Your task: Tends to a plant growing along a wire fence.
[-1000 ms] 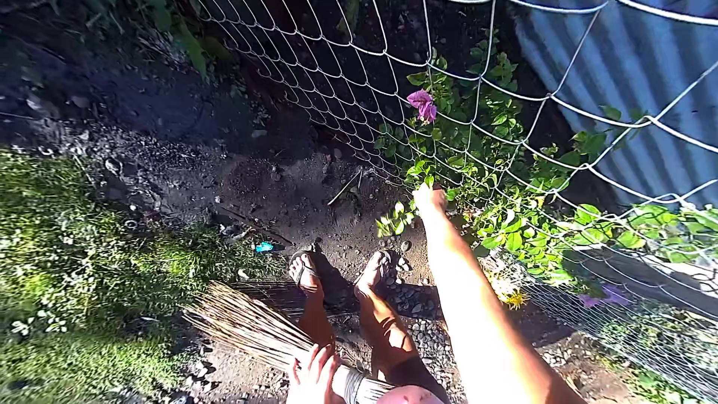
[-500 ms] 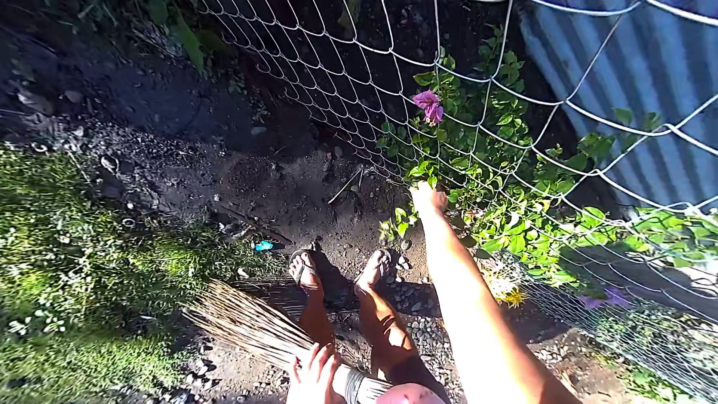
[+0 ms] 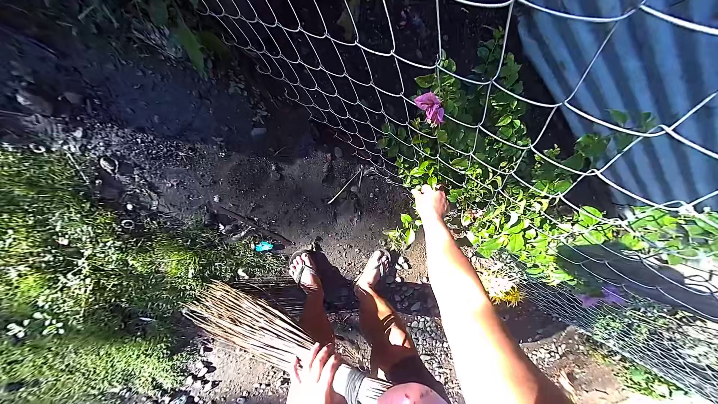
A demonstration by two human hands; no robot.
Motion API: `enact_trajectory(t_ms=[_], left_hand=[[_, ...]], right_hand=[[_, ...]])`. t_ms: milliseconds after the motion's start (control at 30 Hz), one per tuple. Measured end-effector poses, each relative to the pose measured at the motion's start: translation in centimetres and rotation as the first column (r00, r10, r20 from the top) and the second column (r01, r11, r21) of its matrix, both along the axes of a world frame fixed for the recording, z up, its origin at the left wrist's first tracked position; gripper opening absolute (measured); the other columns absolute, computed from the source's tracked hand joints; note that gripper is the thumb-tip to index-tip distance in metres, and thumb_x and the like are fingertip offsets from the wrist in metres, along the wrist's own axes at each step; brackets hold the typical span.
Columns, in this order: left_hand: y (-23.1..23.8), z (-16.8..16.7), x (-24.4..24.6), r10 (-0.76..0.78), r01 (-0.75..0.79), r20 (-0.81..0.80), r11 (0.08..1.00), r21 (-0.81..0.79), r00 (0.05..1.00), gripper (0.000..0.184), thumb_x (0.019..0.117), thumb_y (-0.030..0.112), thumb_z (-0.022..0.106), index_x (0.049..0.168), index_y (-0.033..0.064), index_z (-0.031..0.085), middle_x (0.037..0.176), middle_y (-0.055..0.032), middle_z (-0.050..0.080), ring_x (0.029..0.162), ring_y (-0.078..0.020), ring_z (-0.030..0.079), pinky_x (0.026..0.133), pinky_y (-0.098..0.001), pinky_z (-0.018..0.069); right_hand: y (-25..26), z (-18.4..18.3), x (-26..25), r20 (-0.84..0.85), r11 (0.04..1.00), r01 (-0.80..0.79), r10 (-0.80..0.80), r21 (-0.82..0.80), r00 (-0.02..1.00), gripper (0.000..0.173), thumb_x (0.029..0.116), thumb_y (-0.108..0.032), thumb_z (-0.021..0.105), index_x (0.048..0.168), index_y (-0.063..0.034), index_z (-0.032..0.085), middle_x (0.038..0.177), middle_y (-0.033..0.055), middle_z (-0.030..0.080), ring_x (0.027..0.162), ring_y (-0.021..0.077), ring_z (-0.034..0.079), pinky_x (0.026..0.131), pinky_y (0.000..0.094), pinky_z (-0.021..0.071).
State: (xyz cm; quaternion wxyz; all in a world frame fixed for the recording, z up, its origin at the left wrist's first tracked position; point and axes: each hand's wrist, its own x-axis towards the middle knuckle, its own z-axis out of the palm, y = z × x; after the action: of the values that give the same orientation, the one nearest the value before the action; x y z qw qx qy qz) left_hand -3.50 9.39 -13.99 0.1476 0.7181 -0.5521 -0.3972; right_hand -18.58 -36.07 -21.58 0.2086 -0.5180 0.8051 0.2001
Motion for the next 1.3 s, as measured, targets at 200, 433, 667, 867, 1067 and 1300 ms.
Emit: enact_trajectory(t_ms=[200, 433, 667, 867, 1067, 1300], left_hand=[[-0.3, 0.3, 0.3, -0.008, 0.008, -0.005, 1.0, 0.014, 1.0, 0.044, 0.0698, 0.017, 0.078, 0.113, 0.012, 0.075, 0.126, -0.0156, 0.071, 0.129, -0.0454, 0.059, 0.104, -0.0796, 0.0318], [0.1, 0.4, 0.7, -0.028, 0.028, -0.015, 0.999, 0.033, 1.0, 0.045, 0.0715, 0.015, 0.076, 0.116, 0.0132, 0.075, 0.128, -0.0139, 0.071, 0.131, -0.0436, 0.059, 0.107, -0.0785, 0.0312], [0.7, 0.1, 0.5, -0.019, 0.019, -0.011, 1.0, 0.009, 1.0, 0.043, 0.0731, 0.02, 0.076, 0.115, 0.0122, 0.076, 0.128, -0.0143, 0.071, 0.13, -0.0428, 0.06, 0.107, -0.0769, 0.0317], [0.6, 0.3, 0.2, -0.007, 0.007, 0.008, 1.0, 0.015, 1.0, 0.042, 0.0721, 0.018, 0.075, 0.114, 0.0138, 0.075, 0.127, -0.0133, 0.071, 0.13, -0.0422, 0.059, 0.107, -0.0774, 0.0321], [0.5, 0.2, -0.2, -0.003, 0.003, -0.003, 0.999, 0.038, 1.0, 0.045, 0.0721, 0.018, 0.079, 0.116, 0.0129, 0.075, 0.13, -0.0146, 0.07, 0.132, -0.0444, 0.057, 0.106, -0.0795, 0.0305], [0.3, 0.2, -0.4, 0.015, -0.014, -0.03, 0.999, 0.03, 0.999, 0.047, 0.0716, 0.016, 0.079, 0.117, 0.0097, 0.074, 0.13, -0.0172, 0.069, 0.132, -0.0475, 0.056, 0.105, -0.0813, 0.0295]], right_hand=[[1.0, -0.9, -1.6, -0.095, 0.992, 0.017, -0.006, 0.121, 0.995, 0.041, 0.1024, -0.044, 0.056, 0.107, -0.0071, 0.074, 0.122, 0.019, 0.069, 0.117, 0.037, 0.065, 0.091, 0.062, 0.05], [1.1, -0.8, -1.0, -0.007, 0.99, 0.126, -0.127, -0.055, 0.992, 0.043, 0.1038, -0.045, 0.054, 0.108, -0.0074, 0.073, 0.119, 0.0183, 0.07, 0.117, 0.0368, 0.065, 0.093, 0.0604, 0.0498], [-1.1, -0.7, 1.4, 0.125, 0.889, 0.387, -0.367, -0.244, 0.922, 0.055, 0.0971, -0.05, 0.065, 0.131, -0.0064, 0.065, 0.133, 0.0185, 0.065, 0.127, 0.0343, 0.059, 0.104, 0.0556, 0.0455], [-0.8, -0.4, 1.8, 0.088, 0.899, 0.349, -0.338, -0.266, 0.937, 0.049, 0.1004, -0.049, 0.059, 0.121, -0.0059, 0.07, 0.125, 0.018, 0.069, 0.121, 0.0341, 0.063, 0.098, 0.0562, 0.0487], [1.8, 2.4, -0.7, 0.119, 0.977, 0.061, -0.037, -0.204, 0.992, 0.048, 0.104, -0.043, 0.057, 0.132, -0.0052, 0.063, 0.12, 0.0204, 0.07, 0.115, 0.0397, 0.065, 0.095, 0.0622, 0.0492], [6.7, 6.0, -5.6, 0.459, 0.973, 0.186, -0.104, -0.136, 0.883, 0.02, 0.1036, -0.016, 0.062, 0.115, -0.0042, 0.073, 0.093, 0.0068, 0.073, 0.07, 0.0115, 0.064, 0.068, 0.0305, 0.0547]])
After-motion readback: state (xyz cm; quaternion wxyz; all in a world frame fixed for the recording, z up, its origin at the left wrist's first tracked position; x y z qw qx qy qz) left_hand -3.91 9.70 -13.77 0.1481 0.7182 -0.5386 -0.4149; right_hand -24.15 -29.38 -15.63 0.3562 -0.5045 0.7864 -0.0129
